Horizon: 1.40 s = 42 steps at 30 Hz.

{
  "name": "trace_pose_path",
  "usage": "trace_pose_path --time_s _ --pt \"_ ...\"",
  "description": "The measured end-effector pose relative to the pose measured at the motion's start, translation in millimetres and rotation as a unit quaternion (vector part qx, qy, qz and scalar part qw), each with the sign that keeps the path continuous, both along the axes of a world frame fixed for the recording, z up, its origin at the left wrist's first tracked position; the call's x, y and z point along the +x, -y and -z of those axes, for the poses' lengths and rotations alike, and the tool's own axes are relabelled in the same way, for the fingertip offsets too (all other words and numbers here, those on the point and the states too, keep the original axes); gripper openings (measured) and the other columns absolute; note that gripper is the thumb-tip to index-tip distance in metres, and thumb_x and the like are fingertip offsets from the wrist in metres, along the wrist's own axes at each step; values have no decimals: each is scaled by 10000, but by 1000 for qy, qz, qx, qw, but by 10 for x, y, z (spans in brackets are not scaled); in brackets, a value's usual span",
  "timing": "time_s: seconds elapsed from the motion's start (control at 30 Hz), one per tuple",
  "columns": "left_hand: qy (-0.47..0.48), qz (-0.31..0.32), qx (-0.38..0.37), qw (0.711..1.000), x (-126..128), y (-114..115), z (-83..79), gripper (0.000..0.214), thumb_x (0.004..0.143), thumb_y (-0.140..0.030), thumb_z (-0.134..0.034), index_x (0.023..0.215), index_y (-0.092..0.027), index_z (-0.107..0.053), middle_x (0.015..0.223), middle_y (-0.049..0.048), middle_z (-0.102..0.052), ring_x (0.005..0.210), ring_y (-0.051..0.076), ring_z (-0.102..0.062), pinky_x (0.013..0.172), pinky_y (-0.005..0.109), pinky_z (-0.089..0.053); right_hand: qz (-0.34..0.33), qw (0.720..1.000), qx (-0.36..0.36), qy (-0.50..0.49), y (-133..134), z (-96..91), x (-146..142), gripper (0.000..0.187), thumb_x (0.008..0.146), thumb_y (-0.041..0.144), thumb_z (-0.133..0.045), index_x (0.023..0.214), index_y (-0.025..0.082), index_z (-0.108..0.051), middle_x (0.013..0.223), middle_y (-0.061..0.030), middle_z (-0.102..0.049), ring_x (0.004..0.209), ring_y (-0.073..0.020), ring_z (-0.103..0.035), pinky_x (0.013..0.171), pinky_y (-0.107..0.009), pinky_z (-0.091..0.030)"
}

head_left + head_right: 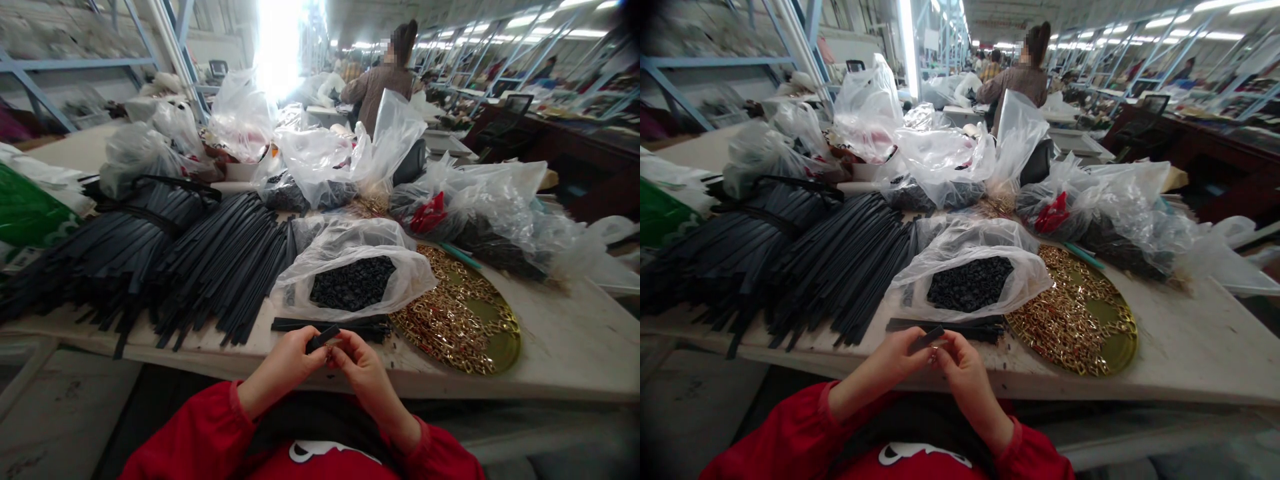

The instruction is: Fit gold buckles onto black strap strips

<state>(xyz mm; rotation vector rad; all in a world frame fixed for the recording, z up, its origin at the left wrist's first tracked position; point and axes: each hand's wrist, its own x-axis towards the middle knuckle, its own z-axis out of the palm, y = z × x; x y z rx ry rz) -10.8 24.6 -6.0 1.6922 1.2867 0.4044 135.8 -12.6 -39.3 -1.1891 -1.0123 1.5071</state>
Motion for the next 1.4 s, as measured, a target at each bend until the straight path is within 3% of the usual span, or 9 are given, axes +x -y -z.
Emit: trace_pose_path --time_s 0.13,0.27,0.5,0.63,0.77,0.9,1.07,1.2,1.4 --pt "41 -29 -55 997 -14 -18 42 231 738 -328 -474 740 -124 -584 631 -14 -552 591 123 -477 517 202 -329 -15 999 -3 -29 -2 52 -25 391 704 357 -647 1045 211 -525 808 -6 -628 732 -145 -594 680 -277 -466" --pt "83 -45 -112 989 -14 -39 19 189 733 -302 -471 743 -132 -553 607 -38 -518 553 103 -454 495 189 -327 -15 997 -39 -60 -31 18 -26 425 666 362 -680 1028 205 -522 717 7 -618 637 -133 -582 598 -261 -451" --pt "28 -38 -30 998 0 -31 -6 209 735 -316 -477 755 -131 -574 664 -2 -583 615 137 -497 525 210 -333 -64 981 -90 -163 -23 -57 23 502 617 266 -733 1062 231 -502 805 8 -639 727 -119 -602 675 -249 -455" --pt "9 -14 -29 999 8 -5 65 204 743 -297 -461 742 -132 -580 645 -5 -578 589 131 -485 514 213 -320 -43 994 -41 -87 4 22 5 369 702 355 -652 1017 211 -525 737 9 -630 627 -121 -580 605 -257 -459" --pt "-4 8 -33 999 -20 20 55 210 753 -317 -470 734 -135 -574 631 -18 -550 589 125 -470 511 209 -312 -10 1000 22 19 16 59 31 219 706 308 -654 883 185 -613 800 -10 -634 745 -141 -578 698 -265 -450" --pt "25 33 -41 998 -79 41 -103 247 823 -346 -392 803 -153 -545 638 -36 -531 593 113 -467 539 202 -332 59 993 -67 -82 -11 -16 81 189 659 279 -706 796 178 -624 692 32 -609 611 -86 -555 608 -208 -450" --pt "-5 70 13 997 -73 126 -192 250 858 -293 -349 734 -168 -527 672 -27 -530 643 118 -486 585 204 -336 99 931 -204 -287 11 -101 33 269 585 209 -770 805 192 -614 712 50 -619 562 -40 -569 600 -171 -475" --pt "-12 93 44 995 -10 194 -154 220 861 -272 -357 800 -182 -548 757 -8 -576 697 127 -510 619 204 -344 85 926 -203 -307 68 -90 -49 245 590 212 -768 779 174 -616 686 42 -616 545 -34 -562 574 -152 -477" --pt "-54 69 19 996 -1 198 -213 228 837 -282 -379 679 -172 -501 619 -21 -526 580 119 -473 528 213 -303 149 942 -158 -254 29 -131 -4 262 587 240 -765 786 182 -605 697 56 -578 519 -34 -523 525 -159 -454"
